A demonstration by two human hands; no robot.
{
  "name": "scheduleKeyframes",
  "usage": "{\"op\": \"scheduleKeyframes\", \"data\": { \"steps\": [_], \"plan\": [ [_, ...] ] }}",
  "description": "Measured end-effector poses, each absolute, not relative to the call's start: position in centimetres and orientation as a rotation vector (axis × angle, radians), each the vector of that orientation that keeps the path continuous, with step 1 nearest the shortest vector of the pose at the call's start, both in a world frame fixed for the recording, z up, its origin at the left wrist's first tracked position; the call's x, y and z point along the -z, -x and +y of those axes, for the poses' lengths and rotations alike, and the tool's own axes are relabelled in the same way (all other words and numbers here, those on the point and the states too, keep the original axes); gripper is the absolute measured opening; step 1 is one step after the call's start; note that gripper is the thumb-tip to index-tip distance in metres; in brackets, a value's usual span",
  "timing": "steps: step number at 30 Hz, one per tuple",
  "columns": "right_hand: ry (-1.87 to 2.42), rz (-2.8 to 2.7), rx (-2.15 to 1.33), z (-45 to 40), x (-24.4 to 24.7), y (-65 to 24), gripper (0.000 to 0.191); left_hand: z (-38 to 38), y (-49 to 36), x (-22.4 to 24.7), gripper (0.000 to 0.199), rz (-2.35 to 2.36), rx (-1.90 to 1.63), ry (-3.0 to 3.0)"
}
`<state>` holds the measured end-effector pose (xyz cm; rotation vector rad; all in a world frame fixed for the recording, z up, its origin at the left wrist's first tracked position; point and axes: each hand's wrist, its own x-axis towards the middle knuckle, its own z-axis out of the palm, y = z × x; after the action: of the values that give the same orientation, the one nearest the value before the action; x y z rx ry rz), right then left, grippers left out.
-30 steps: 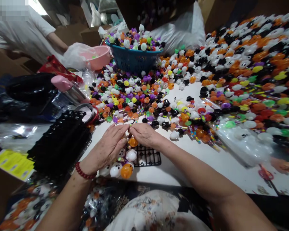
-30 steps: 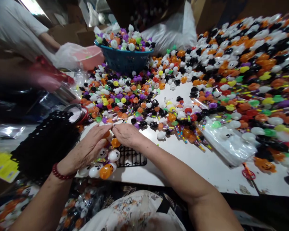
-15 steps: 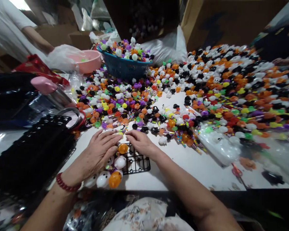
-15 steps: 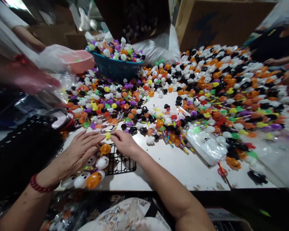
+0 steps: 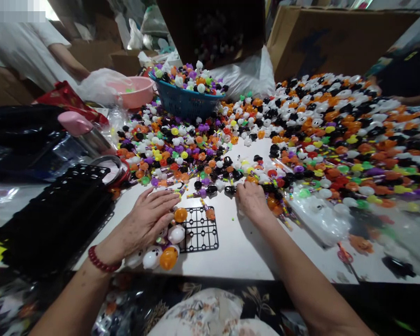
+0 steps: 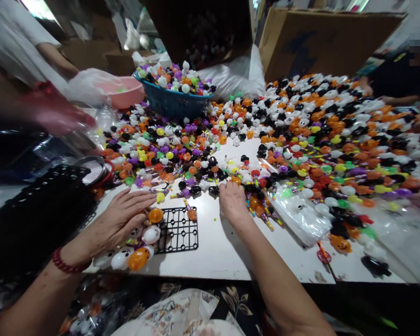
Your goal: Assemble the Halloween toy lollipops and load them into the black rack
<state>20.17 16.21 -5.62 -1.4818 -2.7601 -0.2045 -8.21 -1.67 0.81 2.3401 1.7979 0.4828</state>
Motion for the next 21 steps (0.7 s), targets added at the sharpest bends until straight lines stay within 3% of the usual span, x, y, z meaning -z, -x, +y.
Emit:
{"op": "scheduleKeyframes", "data": {
  "steps": [6, 13, 21],
  "plan": [
    [1.45, -2.658, -0.029, 15.6, 4.1, -20.1, 0.016, -2.0, 7.9, -1.5, 0.043, 1.799, -0.43, -2.347],
    [1.012, -2.085, -1.387, 10.6, 4.6, -14.1, 0.022, -1.6, 7.0, -2.6, 0.048, 1.739, -0.355, -2.437],
    [1.116, -1.973, -1.411, 9.6, 7.3, -8.9, 0.03, -1.0, 7.2, -2.6, 0.048, 1.624, -0.281, -2.45]
  ]
}}
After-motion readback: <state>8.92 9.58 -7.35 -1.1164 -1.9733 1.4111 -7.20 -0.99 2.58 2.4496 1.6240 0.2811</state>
